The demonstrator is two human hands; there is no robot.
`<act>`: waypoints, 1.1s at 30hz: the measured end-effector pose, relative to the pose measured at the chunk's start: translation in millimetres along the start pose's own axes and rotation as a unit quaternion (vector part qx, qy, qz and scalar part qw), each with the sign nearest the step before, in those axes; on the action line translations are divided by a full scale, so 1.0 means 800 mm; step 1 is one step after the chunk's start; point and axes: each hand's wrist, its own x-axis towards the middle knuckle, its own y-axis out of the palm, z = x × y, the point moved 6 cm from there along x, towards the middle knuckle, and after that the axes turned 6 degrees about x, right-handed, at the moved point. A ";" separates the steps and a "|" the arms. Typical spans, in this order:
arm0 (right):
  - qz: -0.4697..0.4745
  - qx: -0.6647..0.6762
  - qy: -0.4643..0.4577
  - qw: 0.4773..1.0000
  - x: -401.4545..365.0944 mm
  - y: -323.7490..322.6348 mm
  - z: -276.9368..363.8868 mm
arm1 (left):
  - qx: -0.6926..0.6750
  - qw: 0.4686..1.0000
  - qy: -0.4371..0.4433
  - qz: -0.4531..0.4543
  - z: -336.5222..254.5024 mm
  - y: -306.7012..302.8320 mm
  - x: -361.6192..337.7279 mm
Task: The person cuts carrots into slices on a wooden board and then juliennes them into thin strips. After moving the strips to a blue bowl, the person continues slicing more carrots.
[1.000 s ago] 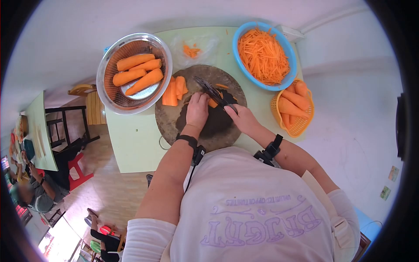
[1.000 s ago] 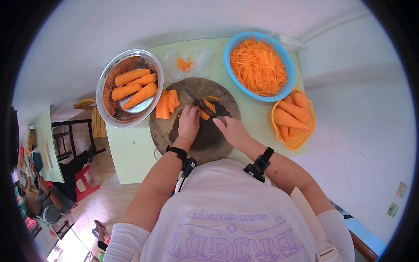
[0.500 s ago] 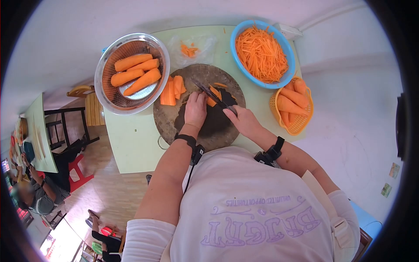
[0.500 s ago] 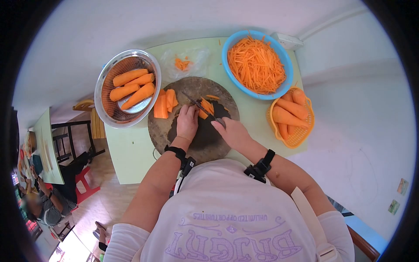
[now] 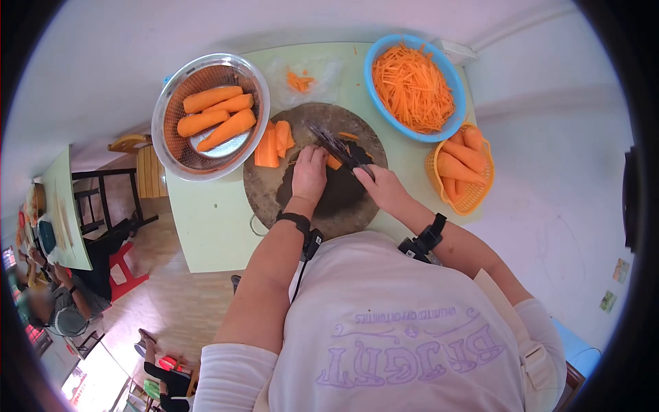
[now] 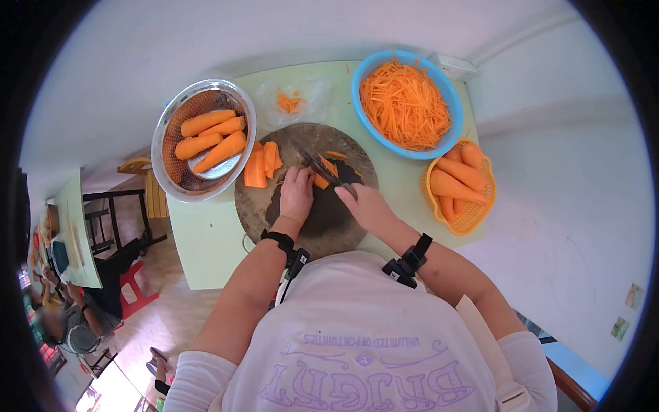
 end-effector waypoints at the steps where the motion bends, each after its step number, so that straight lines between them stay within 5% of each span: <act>1: 0.003 -0.032 -0.017 0.999 -0.005 -0.001 0.006 | 0.005 1.000 0.000 0.004 0.000 0.001 -0.001; 33: -0.001 -0.031 -0.025 0.999 -0.009 -0.003 0.004 | 0.010 1.000 0.000 0.005 -0.001 0.000 -0.001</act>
